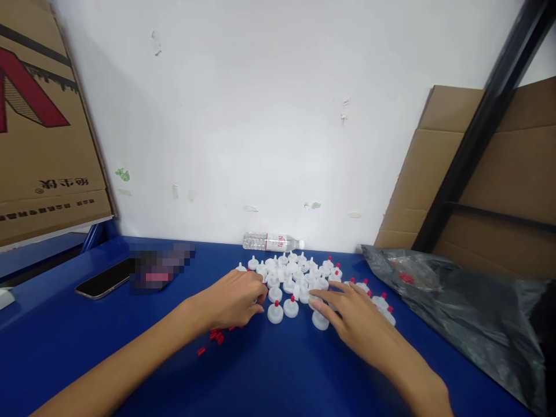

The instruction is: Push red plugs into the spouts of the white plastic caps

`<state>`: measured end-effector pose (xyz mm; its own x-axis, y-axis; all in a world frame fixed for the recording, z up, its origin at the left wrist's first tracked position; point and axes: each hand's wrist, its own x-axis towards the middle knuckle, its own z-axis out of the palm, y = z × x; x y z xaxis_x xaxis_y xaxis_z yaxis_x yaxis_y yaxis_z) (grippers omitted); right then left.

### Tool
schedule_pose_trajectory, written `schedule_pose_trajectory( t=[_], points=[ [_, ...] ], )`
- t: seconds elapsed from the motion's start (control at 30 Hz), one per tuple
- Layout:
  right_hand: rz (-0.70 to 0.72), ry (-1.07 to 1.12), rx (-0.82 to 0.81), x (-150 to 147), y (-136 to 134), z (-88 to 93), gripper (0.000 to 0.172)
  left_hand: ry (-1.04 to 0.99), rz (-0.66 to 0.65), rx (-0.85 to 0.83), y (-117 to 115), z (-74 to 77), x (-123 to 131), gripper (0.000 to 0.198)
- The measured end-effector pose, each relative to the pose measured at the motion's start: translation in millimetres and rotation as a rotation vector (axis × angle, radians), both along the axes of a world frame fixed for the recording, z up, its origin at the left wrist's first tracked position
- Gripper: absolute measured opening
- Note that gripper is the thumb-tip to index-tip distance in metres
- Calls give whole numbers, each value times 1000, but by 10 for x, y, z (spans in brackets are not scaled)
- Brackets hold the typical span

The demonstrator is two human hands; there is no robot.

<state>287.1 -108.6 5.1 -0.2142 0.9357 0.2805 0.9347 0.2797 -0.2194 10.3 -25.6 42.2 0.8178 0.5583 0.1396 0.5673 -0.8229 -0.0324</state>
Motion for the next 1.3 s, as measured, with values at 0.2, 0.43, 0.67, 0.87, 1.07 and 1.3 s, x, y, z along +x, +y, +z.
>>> schedule_pose_trajectory(
  t=[0.2, 0.43, 0.67, 0.87, 1.07, 1.3],
  points=[
    [-4, 17, -26, -15, -5, -1, 46, -3, -23, -1, 13, -35, 19, 11],
    [17, 60, -57, -47, -22, 79, 33, -51, -13, 126, -41, -6, 86, 12],
    [9, 87, -48, -61, -30, 87, 30, -46, -42, 234, -24, -76, 127, 18],
    [11, 102, -37, -51, -34, 86, 33, -51, -91, 277, 21, -115, 113, 21],
    [16, 87, -23, -19, -8, 47, 38, -61, -126, 289, 27, -154, 106, 20],
    [1, 25, 6, -20, -1, 46, 41, -79, -131, 288, 23, -155, 100, 18]
  ],
)
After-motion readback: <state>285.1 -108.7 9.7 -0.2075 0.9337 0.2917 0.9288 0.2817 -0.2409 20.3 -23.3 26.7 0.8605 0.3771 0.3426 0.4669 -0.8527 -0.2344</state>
